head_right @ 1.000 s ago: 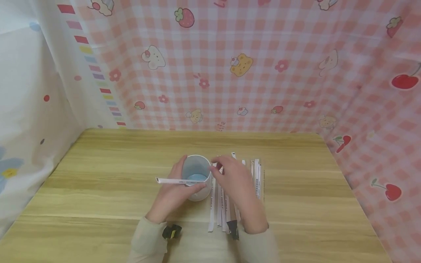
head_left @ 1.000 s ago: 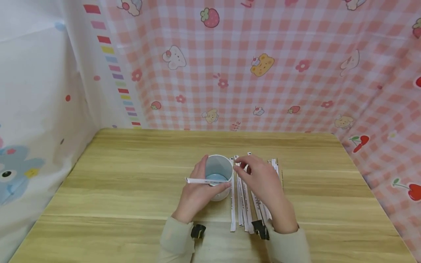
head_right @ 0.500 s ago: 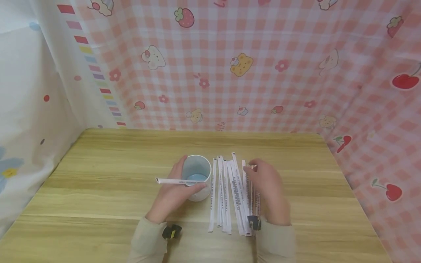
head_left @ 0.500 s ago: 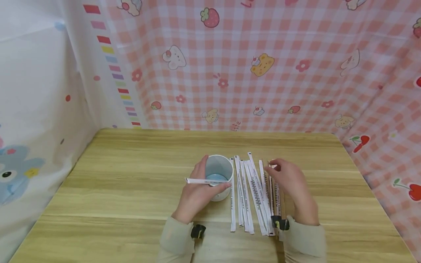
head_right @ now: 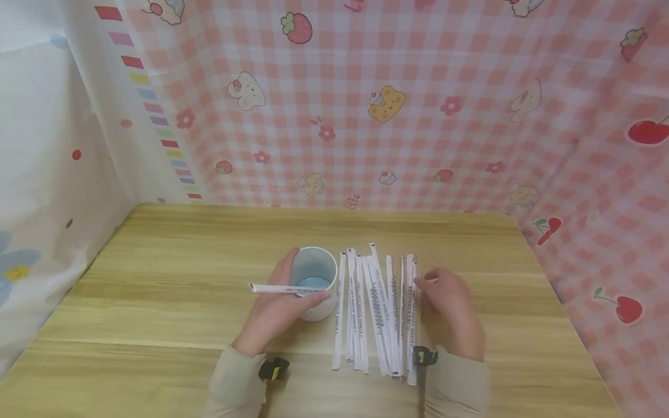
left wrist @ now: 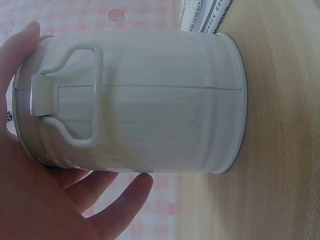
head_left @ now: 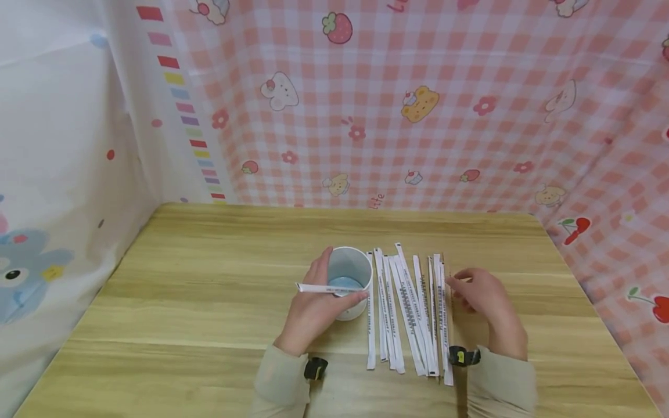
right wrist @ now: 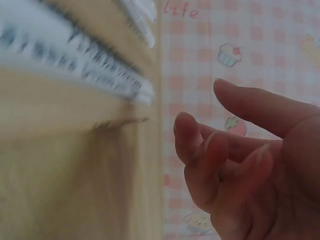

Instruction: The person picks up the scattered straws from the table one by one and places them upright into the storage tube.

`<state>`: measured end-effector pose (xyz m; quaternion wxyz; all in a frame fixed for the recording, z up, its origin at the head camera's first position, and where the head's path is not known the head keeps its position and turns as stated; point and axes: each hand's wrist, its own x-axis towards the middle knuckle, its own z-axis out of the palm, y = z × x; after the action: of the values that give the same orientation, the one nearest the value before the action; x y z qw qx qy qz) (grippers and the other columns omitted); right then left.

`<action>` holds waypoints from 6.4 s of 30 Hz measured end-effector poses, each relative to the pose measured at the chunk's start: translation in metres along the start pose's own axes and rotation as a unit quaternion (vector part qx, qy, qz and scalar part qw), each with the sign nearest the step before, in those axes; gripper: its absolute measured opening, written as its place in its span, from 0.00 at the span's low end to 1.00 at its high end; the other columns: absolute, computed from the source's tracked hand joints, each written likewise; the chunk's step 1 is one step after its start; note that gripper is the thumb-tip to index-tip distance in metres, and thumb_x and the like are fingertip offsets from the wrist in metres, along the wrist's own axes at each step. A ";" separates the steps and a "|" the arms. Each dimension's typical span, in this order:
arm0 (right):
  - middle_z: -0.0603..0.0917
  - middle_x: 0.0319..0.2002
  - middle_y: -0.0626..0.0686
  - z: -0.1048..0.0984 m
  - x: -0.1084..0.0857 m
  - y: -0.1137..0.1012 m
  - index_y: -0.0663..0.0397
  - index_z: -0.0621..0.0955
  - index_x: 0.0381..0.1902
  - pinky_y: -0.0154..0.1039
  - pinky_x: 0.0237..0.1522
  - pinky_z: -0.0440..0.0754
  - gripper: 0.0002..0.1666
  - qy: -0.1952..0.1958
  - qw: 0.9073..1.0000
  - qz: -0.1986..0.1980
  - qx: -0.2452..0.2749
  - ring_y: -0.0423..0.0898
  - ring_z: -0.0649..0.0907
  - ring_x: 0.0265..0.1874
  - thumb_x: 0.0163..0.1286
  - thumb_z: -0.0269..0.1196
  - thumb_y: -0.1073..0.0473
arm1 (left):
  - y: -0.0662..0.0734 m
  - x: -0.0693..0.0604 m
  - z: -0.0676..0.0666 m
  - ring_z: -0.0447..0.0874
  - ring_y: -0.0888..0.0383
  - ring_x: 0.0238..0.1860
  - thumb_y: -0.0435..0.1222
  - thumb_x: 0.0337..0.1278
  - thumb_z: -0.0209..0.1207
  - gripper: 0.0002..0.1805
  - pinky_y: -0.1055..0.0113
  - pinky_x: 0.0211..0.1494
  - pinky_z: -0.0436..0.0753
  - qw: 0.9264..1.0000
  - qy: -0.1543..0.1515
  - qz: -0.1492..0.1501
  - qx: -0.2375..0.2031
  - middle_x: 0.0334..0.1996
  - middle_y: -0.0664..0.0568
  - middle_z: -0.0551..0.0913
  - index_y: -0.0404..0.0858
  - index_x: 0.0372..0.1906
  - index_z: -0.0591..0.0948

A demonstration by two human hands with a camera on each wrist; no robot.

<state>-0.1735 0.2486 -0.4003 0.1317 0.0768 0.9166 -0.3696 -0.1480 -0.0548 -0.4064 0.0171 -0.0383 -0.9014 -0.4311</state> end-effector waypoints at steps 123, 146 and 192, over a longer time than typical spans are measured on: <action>0.77 0.28 0.38 0.095 -0.049 -0.136 0.43 0.82 0.28 0.27 0.24 0.71 0.08 0.169 0.861 -0.443 -0.184 0.31 0.72 0.23 0.59 0.61 0.48 | -0.003 0.002 -0.003 0.59 0.51 0.62 0.56 0.44 0.60 0.50 0.55 0.54 0.70 0.997 -0.002 0.069 0.034 0.64 0.46 0.58 0.39 0.69 0.49; 0.81 0.31 0.39 0.091 -0.050 -0.132 0.44 0.84 0.35 0.31 0.27 0.73 0.10 0.095 0.878 -0.417 -0.215 0.35 0.75 0.30 0.60 0.59 0.48 | -0.002 0.001 -0.003 0.64 0.50 0.58 0.51 0.44 0.62 0.48 0.57 0.50 0.73 0.993 0.010 0.104 0.056 0.63 0.44 0.59 0.38 0.67 0.52; 0.79 0.39 0.56 0.020 -0.012 -0.059 0.59 0.57 0.65 0.41 0.31 0.74 0.41 0.038 0.989 -0.115 -0.082 0.45 0.78 0.29 0.62 0.56 0.45 | -0.002 0.001 -0.001 0.69 0.54 0.52 0.66 0.31 0.60 0.58 0.56 0.49 0.73 0.997 0.024 0.068 -0.001 0.58 0.47 0.65 0.40 0.68 0.52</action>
<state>-0.1722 0.1926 -0.3718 0.0592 -0.0264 0.9510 -0.3023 -0.1492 -0.0568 -0.4076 0.0682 -0.0896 -0.8953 -0.4309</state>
